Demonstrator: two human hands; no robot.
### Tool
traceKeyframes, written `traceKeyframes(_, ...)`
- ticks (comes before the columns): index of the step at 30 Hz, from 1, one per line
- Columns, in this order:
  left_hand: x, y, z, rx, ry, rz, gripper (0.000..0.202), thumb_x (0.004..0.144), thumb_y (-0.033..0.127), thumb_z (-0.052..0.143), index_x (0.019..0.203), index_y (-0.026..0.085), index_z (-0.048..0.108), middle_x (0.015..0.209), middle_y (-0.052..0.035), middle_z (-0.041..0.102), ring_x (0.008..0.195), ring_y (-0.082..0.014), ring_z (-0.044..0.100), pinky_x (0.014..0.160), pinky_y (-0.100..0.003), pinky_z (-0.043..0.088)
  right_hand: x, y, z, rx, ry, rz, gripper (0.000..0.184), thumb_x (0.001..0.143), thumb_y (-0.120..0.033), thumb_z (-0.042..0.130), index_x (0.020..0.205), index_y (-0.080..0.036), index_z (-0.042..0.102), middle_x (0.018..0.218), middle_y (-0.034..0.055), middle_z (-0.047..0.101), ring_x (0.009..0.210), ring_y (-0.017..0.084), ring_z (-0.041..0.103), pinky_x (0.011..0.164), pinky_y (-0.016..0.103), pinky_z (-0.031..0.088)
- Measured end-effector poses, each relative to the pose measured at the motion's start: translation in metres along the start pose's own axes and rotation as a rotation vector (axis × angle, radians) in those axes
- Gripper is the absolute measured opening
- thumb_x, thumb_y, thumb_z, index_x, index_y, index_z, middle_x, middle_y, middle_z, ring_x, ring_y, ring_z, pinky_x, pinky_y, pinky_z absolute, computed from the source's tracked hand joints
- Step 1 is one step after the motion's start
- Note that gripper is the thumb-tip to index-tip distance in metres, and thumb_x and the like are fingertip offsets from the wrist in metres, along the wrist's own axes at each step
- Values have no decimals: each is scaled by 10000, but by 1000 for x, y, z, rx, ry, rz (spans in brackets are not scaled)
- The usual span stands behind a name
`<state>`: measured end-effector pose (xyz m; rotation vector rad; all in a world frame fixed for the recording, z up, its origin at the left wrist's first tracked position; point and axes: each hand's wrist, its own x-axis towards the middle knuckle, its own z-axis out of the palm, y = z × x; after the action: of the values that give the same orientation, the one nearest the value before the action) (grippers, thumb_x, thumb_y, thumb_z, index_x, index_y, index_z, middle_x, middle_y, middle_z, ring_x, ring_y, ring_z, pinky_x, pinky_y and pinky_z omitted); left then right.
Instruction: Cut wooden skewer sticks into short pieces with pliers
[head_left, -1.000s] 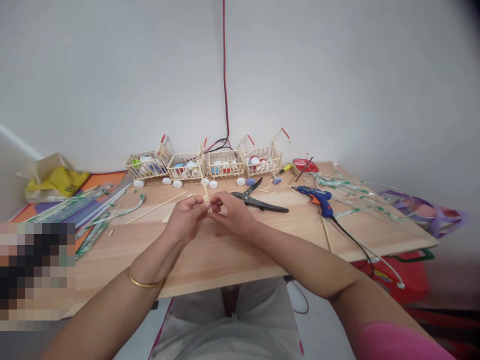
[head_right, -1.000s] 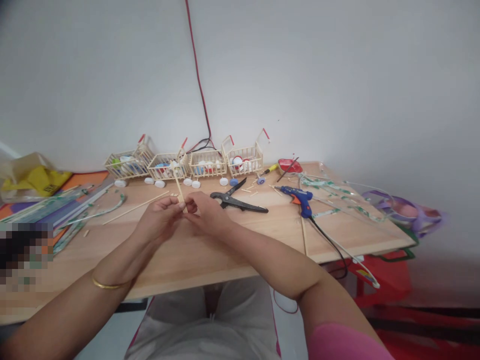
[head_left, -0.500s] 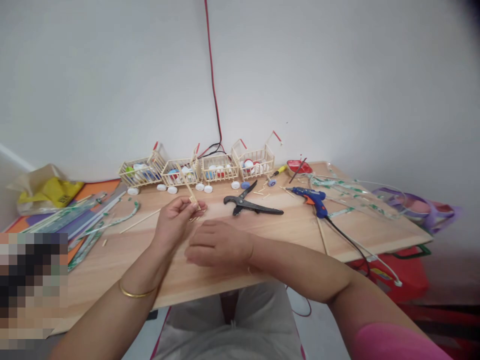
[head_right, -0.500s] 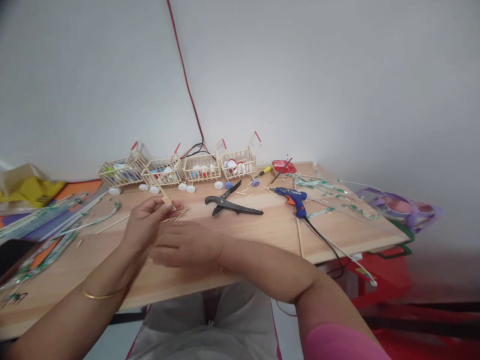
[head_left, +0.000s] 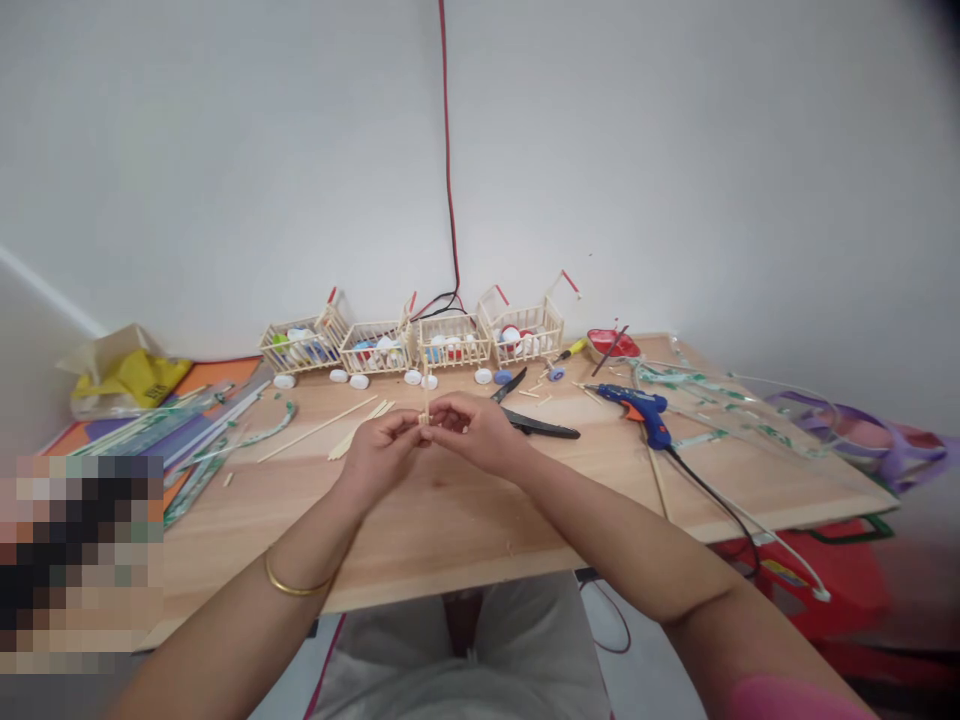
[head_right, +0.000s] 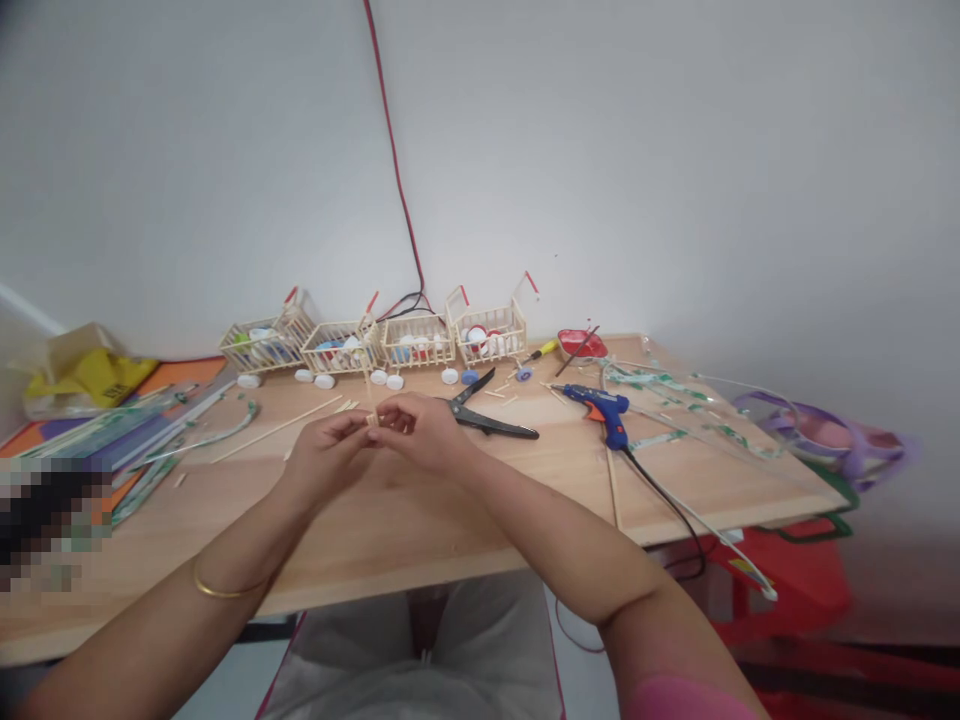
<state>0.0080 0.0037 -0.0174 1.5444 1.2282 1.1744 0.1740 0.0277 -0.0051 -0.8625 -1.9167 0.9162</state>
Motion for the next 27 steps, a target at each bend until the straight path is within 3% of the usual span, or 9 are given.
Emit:
traceKeyframes(6,-5,3,0,291,-20,54,170,762,325,577,751,179,662,696,-9,656,668,-147,571,636,-228,404,-1,0,6,76,15,13,103,728,-233,642,734,-144,590,675,-11,580,608,88,504,575,203,397)
traceKeyframes(13,-2,4,1,253,-57,81,201,761,347,567,754,180,678,730,-25,647,698,-154,559,655,-235,405,-1,-3,0,-67,11,-16,115,713,-206,636,642,-143,570,599,-37,517,569,74,439,542,189,340)
traceKeyframes(16,2,-1,1,238,-69,140,190,729,340,597,712,177,693,768,-42,629,730,-157,555,670,-239,406,-1,0,-1,-53,-31,49,124,704,-211,641,631,-140,571,555,-50,488,527,65,406,501,180,310)
traceKeyframes(19,3,-6,1,298,-100,59,194,716,337,593,693,171,692,686,-26,617,651,-146,536,607,-234,388,0,6,-2,-49,-97,89,90,698,-194,644,650,-135,595,557,-46,516,526,65,429,500,175,319)
traceKeyframes(22,2,-10,2,360,-119,14,189,714,317,574,702,171,693,639,-7,622,603,-139,520,564,-228,367,0,14,-1,-71,-134,85,86,709,-207,642,674,-133,615,580,-35,553,549,71,468,519,174,342)
traceKeyframes(27,0,-11,2,533,-153,75,174,710,247,538,616,165,660,593,2,595,589,-131,507,552,-225,341,-1,25,1,-108,-171,67,115,733,-248,637,708,-135,631,617,-18,589,579,84,504,530,179,358)
